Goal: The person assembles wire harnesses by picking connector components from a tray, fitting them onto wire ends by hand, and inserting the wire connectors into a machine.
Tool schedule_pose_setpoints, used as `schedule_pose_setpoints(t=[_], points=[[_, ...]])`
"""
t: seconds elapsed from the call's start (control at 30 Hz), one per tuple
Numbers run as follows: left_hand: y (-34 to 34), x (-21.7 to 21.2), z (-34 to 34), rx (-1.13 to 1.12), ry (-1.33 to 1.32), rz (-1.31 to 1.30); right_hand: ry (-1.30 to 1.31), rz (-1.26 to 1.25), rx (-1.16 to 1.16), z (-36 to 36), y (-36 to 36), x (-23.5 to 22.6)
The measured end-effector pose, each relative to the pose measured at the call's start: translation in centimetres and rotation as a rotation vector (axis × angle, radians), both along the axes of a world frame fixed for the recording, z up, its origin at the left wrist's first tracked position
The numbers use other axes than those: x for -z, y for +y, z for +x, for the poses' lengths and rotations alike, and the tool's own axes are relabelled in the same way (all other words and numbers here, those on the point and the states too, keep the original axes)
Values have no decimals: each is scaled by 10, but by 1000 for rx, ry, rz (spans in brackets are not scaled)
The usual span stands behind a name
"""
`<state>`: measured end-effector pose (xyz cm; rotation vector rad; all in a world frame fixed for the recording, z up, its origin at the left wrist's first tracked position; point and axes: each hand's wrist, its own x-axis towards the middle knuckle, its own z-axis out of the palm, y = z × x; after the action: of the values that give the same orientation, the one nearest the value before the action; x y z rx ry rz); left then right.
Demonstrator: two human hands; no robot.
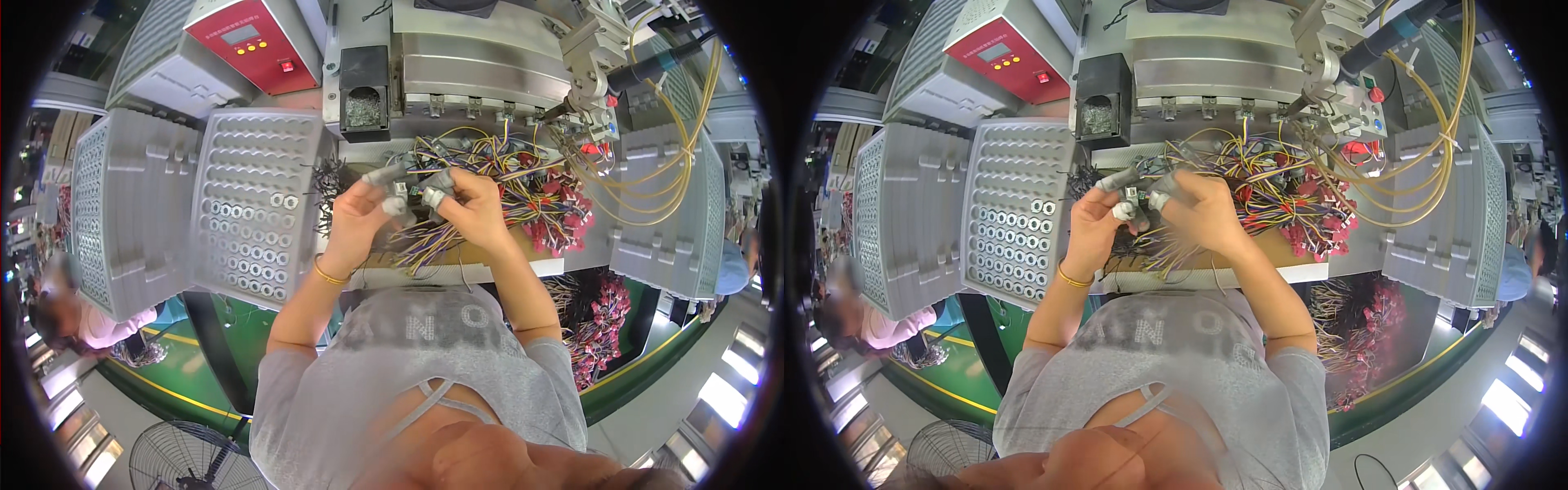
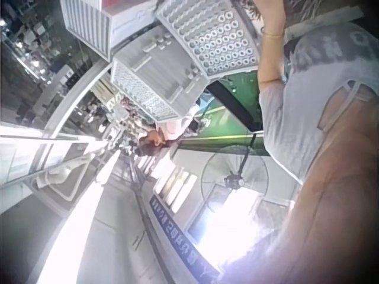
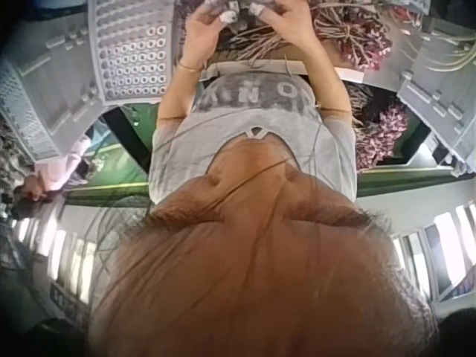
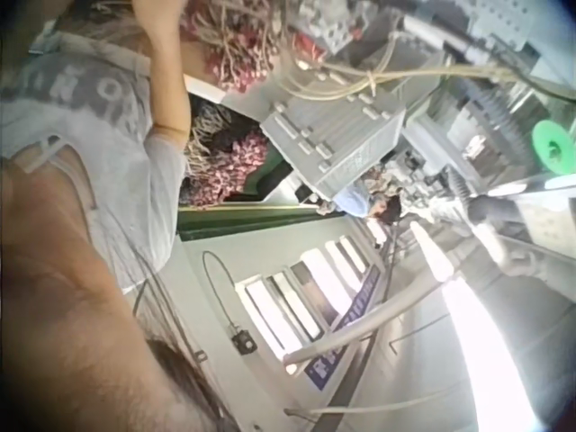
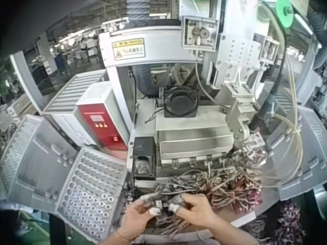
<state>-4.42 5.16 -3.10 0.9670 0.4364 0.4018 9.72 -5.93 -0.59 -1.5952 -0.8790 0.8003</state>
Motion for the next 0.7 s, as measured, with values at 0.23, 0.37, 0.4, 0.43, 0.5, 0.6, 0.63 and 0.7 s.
schedule_pose_setpoints(t=[0.23, 0.37, 0.4, 0.43, 0.5, 0.6, 0.63, 0.7], points=[[-6, -3, 1, 42, -44, 118, -3, 67, -18, 1, -1, 5], [-7, -12, 4, 63, -62, 188, -16, 79, -25, 4, -3, 4], [-8, -12, 5, 70, -72, 227, -16, 77, -23, 5, -4, 5], [-8, -14, 6, 72, -73, 225, -48, 71, -37, 7, -5, 7], [-9, -16, 7, 45, -55, 275, -81, 65, -50, 8, -5, 5], [-10, -20, 14, 6, -96, 281, -157, 80, -52, 3, -3, -5], [-9, -17, 12, 13, -101, 277, -116, 67, -58, -2, 0, -5], [-5, -7, 11, -21, 27, 223, -90, 48, -47, -5, 3, -3]])
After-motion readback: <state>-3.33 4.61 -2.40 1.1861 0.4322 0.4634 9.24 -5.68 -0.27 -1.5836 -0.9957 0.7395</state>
